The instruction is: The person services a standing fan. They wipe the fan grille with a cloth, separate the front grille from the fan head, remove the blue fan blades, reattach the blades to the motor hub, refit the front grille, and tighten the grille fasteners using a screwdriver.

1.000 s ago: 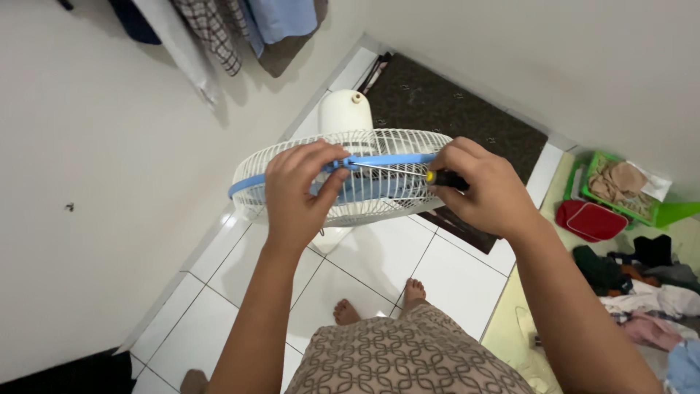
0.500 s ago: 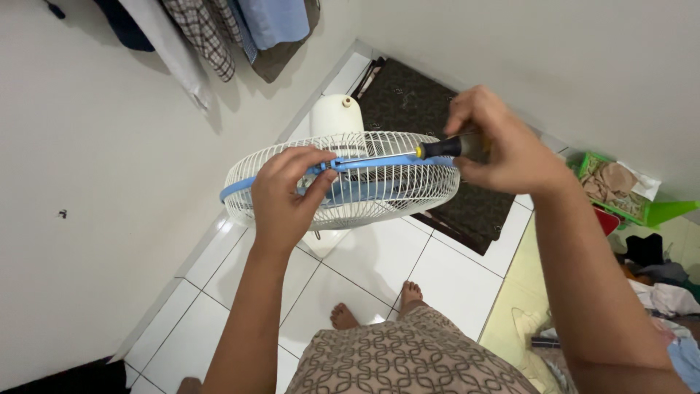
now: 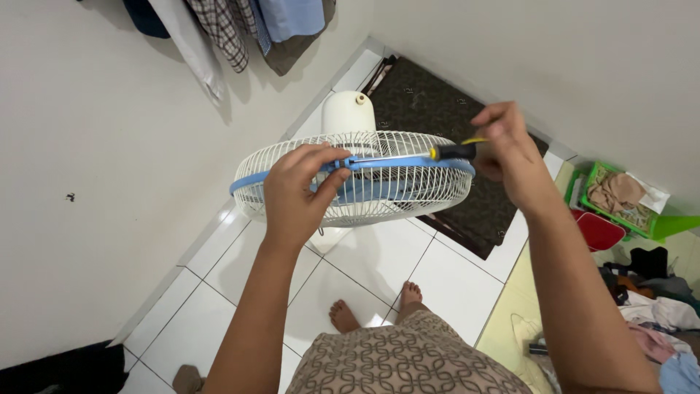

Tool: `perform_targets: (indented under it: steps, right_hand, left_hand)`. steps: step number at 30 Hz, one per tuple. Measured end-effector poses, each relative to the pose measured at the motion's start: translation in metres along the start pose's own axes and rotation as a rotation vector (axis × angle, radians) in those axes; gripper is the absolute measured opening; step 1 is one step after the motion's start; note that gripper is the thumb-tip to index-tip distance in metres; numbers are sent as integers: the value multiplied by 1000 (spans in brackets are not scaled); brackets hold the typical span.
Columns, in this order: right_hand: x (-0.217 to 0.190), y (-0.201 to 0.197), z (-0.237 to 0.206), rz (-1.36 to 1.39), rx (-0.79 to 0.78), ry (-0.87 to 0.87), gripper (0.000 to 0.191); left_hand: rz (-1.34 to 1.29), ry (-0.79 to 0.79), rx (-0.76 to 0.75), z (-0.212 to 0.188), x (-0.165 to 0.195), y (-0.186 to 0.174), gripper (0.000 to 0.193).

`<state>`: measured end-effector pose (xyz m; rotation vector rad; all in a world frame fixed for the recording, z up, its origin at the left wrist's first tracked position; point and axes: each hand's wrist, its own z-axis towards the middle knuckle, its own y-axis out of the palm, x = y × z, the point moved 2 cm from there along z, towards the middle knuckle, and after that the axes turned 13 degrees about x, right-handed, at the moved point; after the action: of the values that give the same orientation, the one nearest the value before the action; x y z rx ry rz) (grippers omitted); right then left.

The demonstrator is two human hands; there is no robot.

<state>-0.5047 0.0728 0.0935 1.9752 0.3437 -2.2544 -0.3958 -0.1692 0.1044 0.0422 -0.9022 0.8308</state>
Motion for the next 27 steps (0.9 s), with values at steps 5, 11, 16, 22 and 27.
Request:
perform_targets:
  steps: [5, 11, 16, 22, 27]
  right_hand:
    - [-6, -6, 2, -111, -253, -186, 39]
    - [11, -15, 0, -88, -124, -59, 20]
    - [26, -15, 1, -369, 140, 182, 61]
    - [7, -7, -2, 160, -154, 9, 41]
    - [0, -7, -4, 51, -160, -72, 36]
  left_hand:
    - [-19, -15, -8, 0, 0, 0, 16]
    - [-27, 12, 8, -2, -2, 1, 16]
    - [-18, 47, 5, -2, -4, 2, 16]
    - [-22, -6, -6, -2, -4, 2, 16]
    - [-16, 31, 10, -1, -3, 1, 15]
